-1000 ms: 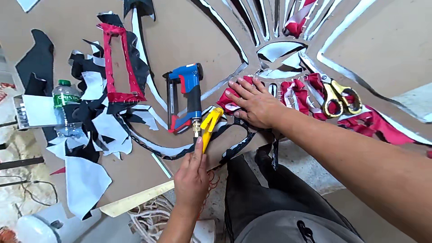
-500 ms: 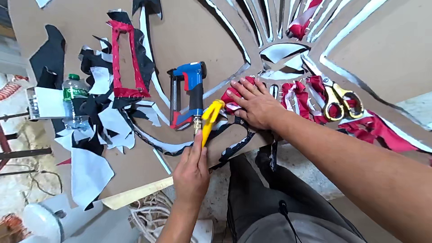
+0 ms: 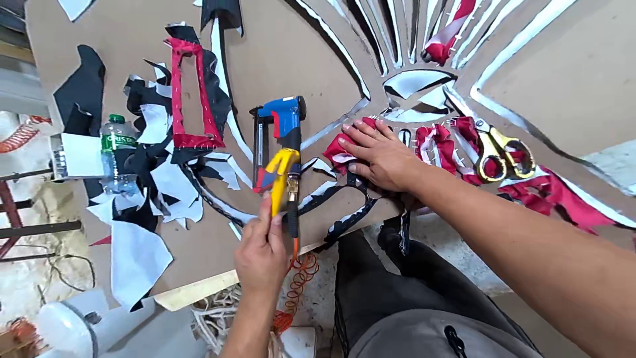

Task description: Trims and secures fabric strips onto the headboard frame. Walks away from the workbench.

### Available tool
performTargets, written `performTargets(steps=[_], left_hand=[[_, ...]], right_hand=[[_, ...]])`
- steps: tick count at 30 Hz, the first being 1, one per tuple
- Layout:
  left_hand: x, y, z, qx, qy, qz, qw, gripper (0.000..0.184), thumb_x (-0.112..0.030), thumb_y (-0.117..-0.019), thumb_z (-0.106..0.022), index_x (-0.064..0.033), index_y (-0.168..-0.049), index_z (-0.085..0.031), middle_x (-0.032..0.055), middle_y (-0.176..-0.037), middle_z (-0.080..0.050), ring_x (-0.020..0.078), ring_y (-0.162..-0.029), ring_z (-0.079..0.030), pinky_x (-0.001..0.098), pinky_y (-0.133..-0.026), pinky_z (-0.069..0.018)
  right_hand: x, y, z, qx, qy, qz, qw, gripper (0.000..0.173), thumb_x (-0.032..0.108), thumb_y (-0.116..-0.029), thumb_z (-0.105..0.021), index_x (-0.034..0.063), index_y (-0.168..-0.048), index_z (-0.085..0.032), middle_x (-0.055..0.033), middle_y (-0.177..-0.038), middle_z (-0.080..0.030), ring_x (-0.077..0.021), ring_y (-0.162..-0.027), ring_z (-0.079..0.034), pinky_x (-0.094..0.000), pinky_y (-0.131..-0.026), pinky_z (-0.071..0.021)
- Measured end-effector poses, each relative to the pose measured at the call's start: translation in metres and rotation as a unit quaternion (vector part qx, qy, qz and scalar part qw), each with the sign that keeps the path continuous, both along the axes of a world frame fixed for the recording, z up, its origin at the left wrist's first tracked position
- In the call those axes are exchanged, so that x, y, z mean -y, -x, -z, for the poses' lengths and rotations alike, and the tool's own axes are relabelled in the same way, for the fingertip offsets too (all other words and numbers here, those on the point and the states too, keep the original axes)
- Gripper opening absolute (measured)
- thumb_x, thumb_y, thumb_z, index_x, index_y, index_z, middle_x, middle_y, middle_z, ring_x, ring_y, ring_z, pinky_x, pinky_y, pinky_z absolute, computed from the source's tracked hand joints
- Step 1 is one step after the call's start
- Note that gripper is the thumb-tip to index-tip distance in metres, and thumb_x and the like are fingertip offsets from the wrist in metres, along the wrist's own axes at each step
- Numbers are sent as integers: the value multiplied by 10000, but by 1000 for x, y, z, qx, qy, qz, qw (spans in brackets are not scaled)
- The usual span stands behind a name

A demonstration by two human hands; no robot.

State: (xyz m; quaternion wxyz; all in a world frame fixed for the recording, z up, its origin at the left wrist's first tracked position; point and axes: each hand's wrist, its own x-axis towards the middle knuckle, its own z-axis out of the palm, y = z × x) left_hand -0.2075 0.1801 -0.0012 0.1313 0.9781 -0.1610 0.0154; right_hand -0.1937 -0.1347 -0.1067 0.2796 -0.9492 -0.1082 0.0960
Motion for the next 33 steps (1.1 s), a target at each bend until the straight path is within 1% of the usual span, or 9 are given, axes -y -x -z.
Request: performTargets(steps=[4, 7, 12, 15, 18, 21, 26, 30, 33], left_hand=[[7, -84, -10, -32, -67, -42, 996, 444, -300, -1093, -483, -169, -1515, -533, 286, -1142, -666, 476, -978, -670, 678, -804, -523], [25, -142, 4, -68, -98, -44, 992, 443, -249, -1080, -484, -150, -1509, -533, 304, -1304, -599, 497, -1173, -607, 685, -941, -494], [79, -160, 22, -126, -79, 36, 988, 642, -460, -1037, -551, -70, -1538, -459, 293, -1376, -565, 474, -1260, -567, 667, -1024, -467], [107, -171, 30, -191, -127, -9, 973, 939, -639, -928, -641, -74, -1604, -318, 281, -1298, -620, 467, -1159, -636, 671, -942, -511], [110, -184, 20, -252, -154, -23, 955, 1170, -650, -782, -801, -47, -1611, -237, 324, -1181, -660, 512, -1094, -652, 710, -907, -511], [105, -182, 25, -296, -161, -12, 942, 1313, -568, -749, -871, -49, -1640, -57, 325, -1185, -652, 493, -1082, -664, 689, -919, -522], [82, -183, 5, -333, 43, -60, 940, 732, -172, -843, -739, -103, -1516, -461, 217, -1163, -679, 382, -989, -684, 633, -824, -560], [39, -150, -49, -425, 154, 3, 892, 300, -296, -931, -678, -38, -1084, -665, 122, -746, -692, 261, -622, -685, 448, -599, -609], [33, -102, -52, -412, 39, 69, 908, 331, -383, -875, -701, -93, -1034, -715, 45, -762, -725, 194, -662, -721, 434, -643, -637]], right_hand=[[-3, 36, -35, 3, -99, 155, 983, 504, 415, -1066, -475, 170, -1501, -545, -39, -1586, -476, -208, -1476, -428, -503, -1228, -331], [-27, 68, -57, -68, -149, 349, 923, 366, 269, -1036, -583, 151, -1377, -645, -54, -1247, -711, -211, -1095, -700, -509, -950, -573], [-62, 55, -53, -152, -132, 410, 889, 407, 274, -1006, -597, 113, -1378, -628, -121, -1273, -683, -312, -1129, -680, -589, -946, -550], [-76, 36, -56, -199, -125, 465, 853, 434, 412, -988, -635, 105, -1295, -635, -90, -1061, -740, -307, -988, -716, -583, -850, -568], [-83, 18, -62, -258, -60, 462, 846, 670, 638, -897, -673, 75, -1245, -568, -142, -911, -710, -361, -866, -717, -588, -733, -566], [-81, 10, -58, -270, -40, 433, 859, 545, 560, -942, -659, 82, -1196, -598, -160, -920, -710, -377, -900, -717, -588, -740, -561], [-61, 31, -45, -233, -115, 440, 860, 239, 310, -1003, -593, 108, -902, -674, -126, -799, -668, -340, -807, -680, -583, -681, -529], [-46, 23, -51, -256, -213, 507, 795, 355, 411, -1033, -561, 92, -1134, -682, -134, -875, -716, -320, -769, -719, -581, -712, -583], [-29, 7, -49, -286, -246, 498, 781, 500, 515, -1038, -524, 46, -993, -693, -147, -793, -702, -304, -682, -705, -558, -672, -580]])
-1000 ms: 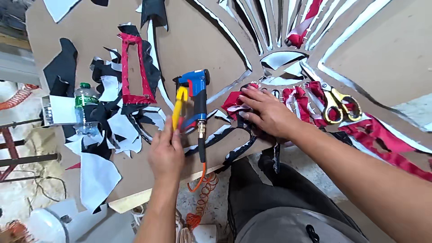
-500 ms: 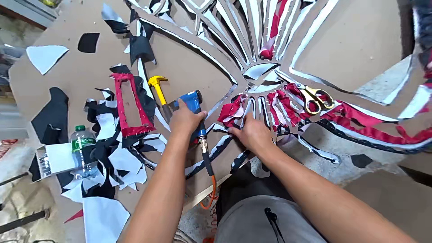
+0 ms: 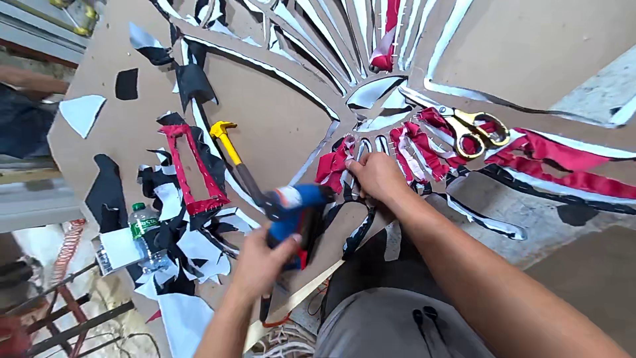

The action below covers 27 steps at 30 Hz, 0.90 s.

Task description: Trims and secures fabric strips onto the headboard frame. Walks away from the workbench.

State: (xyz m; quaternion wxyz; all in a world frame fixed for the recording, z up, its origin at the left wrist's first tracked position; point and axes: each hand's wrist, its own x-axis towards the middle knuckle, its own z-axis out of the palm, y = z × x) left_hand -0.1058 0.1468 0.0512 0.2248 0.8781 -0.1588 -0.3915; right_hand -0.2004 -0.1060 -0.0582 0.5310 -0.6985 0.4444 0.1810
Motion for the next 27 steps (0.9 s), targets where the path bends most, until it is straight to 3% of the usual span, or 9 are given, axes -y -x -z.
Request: performTargets(steps=[4, 9, 12, 14, 16, 19, 22, 24, 27], left_hand=[[16, 47, 29, 115, -73, 80, 987, 341, -347, -894, -684, -126, -1151, -726, 22, -816, -727, 149, -713, -710, 439, -678, -612], [25, 61, 35, 136, -85, 45, 986, 343, -365, -879, -665, -141, -1129, -733, -25, -766, -716, 87, -663, -692, 366, -630, -607], [29, 66, 38, 150, -86, 53, 984, 310, -371, -874, -666, -141, -1069, -736, -42, -739, -701, 67, -646, -679, 333, -612, -596], [34, 69, 36, 155, -108, 66, 980, 331, -347, -871, -666, -138, -1117, -740, -28, -768, -713, 88, -673, -685, 362, -640, -595], [41, 69, 34, 144, -125, 54, 980, 325, -344, -868, -664, -145, -1115, -732, -37, -763, -705, 89, -674, -680, 365, -640, -591], [50, 68, 35, 130, -126, 21, 983, 284, -366, -872, -666, -155, -1053, -723, -51, -731, -691, 76, -652, -678, 348, -619, -593], [59, 68, 36, 135, -130, 16, 982, 288, -355, -868, -668, -155, -1066, -729, -39, -717, -684, 90, -638, -669, 370, -604, -579], [65, 66, 37, 139, -129, 8, 982, 284, -354, -866, -674, -160, -1066, -728, -43, -710, -682, 85, -630, -670, 365, -596, -582], [71, 64, 38, 136, -125, -1, 983, 240, -357, -876, -682, -160, -1008, -724, -46, -700, -679, 85, -626, -671, 360, -592, -583]], right_hand=[[22, -18, -2, -32, -30, -44, 998, 498, 464, -1043, -537, 43, -814, -673, -114, -701, -681, -257, -593, -665, -509, -616, -560], [24, -22, 0, -46, -36, -48, 997, 444, 427, -1045, -539, 57, -832, -659, -100, -695, -688, -242, -572, -671, -485, -587, -569], [27, -18, 6, -26, -47, -54, 997, 446, 405, -1080, -465, 51, -888, -659, -102, -705, -697, -249, -566, -675, -486, -585, -574], [26, -15, 9, -10, -50, -65, 997, 461, 387, -1103, -398, 46, -926, -653, -109, -713, -698, -253, -560, -676, -485, -573, -581], [29, -14, 8, 0, -6, -111, 994, 472, 379, -1109, -359, 61, -922, -653, -108, -738, -700, -273, -646, -697, -513, -613, -569], [41, -13, 5, 64, 86, -147, 983, 417, 366, -1089, -415, 94, -959, -704, -149, -865, -692, -355, -876, -698, -594, -721, -539], [65, -12, 9, 173, 102, -142, 969, 333, 362, -1090, -451, 201, -1140, -739, -63, -956, -743, -271, -941, -713, -547, -816, -553], [79, -11, 14, 240, 124, -172, 947, 297, 301, -1084, -479, 247, -1255, -716, -9, -1097, -755, -214, -1037, -712, -518, -901, -556], [95, -10, 27, 320, 177, -283, 887, 306, 232, -1026, -584, 243, -1308, -701, 29, -1363, -664, -195, -1264, -619, -482, -1027, -523]])
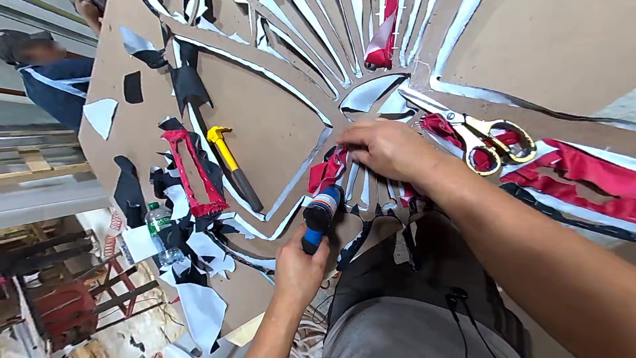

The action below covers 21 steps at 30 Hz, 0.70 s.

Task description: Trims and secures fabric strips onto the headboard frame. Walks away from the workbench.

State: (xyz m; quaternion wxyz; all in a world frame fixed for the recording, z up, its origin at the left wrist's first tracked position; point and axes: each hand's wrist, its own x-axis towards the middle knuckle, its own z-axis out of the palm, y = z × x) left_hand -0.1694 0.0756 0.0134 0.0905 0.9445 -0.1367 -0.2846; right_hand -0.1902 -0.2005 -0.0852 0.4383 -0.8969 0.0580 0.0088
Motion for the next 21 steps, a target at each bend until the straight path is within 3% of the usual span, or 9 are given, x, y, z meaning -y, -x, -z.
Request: performTargets(steps=[2, 5, 8, 13, 21], left_hand=[[4, -1, -1, 1, -2, 4, 1000, 236, -353, -875, -681, -162, -1005, -726, -45, -700, -679, 82, -627, -670, 358, -592, -581], [8, -1, -1, 7, 2, 1, 1000, 247, -358, -857, -685, -159, -997, -729, -57, -696, -676, 63, -615, -664, 331, -580, -580], [14, -3, -1, 4, -7, -3, 1000, 246, -347, -852, -690, -149, -993, -729, -51, -698, -675, 65, -621, -665, 330, -586, -578], [24, -9, -1, 6, -2, -11, 1000, 235, -359, -858, -700, -165, -989, -727, -64, -695, -671, 59, -610, -657, 319, -572, -574], [37, -15, 0, -11, 12, -30, 999, 206, -348, -851, -709, -181, -971, -723, -69, -673, -662, 62, -572, -646, 313, -539, -569]], right_hand=[[4, -3, 6, 14, 35, -48, 998, 306, 274, -991, -637, 258, -1286, -714, 17, -1381, -628, -217, -1242, -609, -476, -977, -535], [5, -18, 11, 27, 59, -72, 995, 220, 336, -987, -652, 219, -1146, -749, -24, -1211, -666, -232, -1078, -665, -478, -841, -568], [9, -36, 14, 19, 75, -106, 991, 184, 318, -1007, -621, 186, -1053, -741, -47, -1055, -678, -253, -986, -674, -487, -778, -549], [15, -54, 25, -9, 25, -113, 993, 257, 416, -993, -635, 187, -997, -750, -25, -996, -687, -224, -966, -668, -494, -826, -539], [22, -60, 26, -38, -39, -83, 995, 255, 393, -1022, -599, 193, -991, -754, 7, -939, -720, -171, -917, -680, -457, -826, -534]])
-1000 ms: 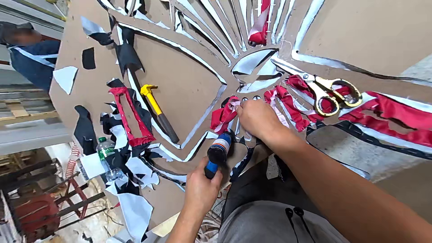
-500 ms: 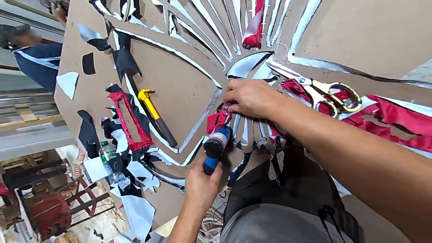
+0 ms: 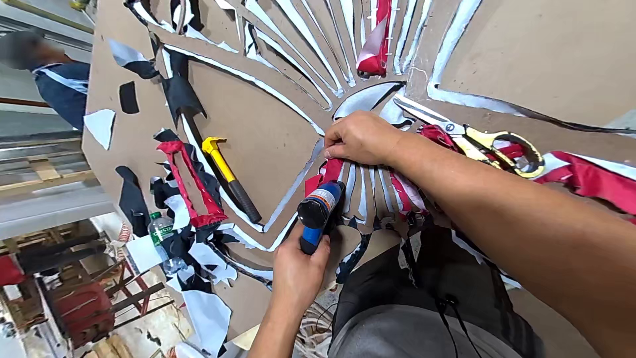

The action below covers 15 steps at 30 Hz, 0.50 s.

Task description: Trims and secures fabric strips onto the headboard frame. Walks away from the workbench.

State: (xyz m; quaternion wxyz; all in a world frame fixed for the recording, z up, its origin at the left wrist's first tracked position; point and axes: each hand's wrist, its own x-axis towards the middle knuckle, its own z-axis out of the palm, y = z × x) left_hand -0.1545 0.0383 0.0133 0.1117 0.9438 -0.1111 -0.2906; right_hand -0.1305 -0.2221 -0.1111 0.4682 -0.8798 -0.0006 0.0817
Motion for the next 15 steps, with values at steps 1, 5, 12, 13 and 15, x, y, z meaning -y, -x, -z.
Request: performTargets(steps=[1, 5, 12, 13, 15], left_hand=[[2, -2, 0, -4, 0, -3, 1000, 208, -346, -852, -706, -182, -978, -723, -65, -673, -662, 68, -570, -647, 321, -538, -570], [12, -6, 0, -8, 10, -14, 1000, 181, -331, -862, -708, -192, -977, -713, -55, -662, -662, 92, -550, -647, 337, -522, -572], [22, -10, 0, -22, 14, -20, 999, 167, -322, -868, -718, -179, -956, -712, -39, -645, -663, 108, -526, -645, 341, -505, -574], [22, -11, -1, -25, 11, -23, 999, 167, -322, -867, -715, -179, -950, -711, -35, -641, -664, 113, -523, -645, 347, -505, -574], [25, -13, -1, -31, 15, -29, 999, 166, -321, -869, -709, -179, -956, -707, -29, -632, -664, 122, -514, -643, 351, -499, -571]], right_hand=[[1, -1, -1, -8, 2, 1, 1000, 258, 402, -1018, -603, 197, -978, -754, 6, -913, -717, -173, -897, -676, -458, -811, -528], [0, -4, -3, -21, 7, 0, 1000, 272, 423, -1011, -611, 200, -959, -759, 5, -864, -709, -180, -866, -673, -461, -783, -522], [2, -3, -2, -21, -5, 2, 1000, 271, 418, -1017, -604, 200, -963, -755, 8, -854, -707, -174, -854, -673, -455, -773, -520], [2, -3, -1, -19, -6, 2, 1000, 273, 417, -1018, -602, 199, -961, -754, 10, -850, -705, -173, -850, -672, -454, -770, -520], [2, -2, -2, -19, -11, 1, 1000, 274, 409, -1021, -602, 189, -954, -751, 5, -842, -701, -177, -841, -668, -455, -766, -518]])
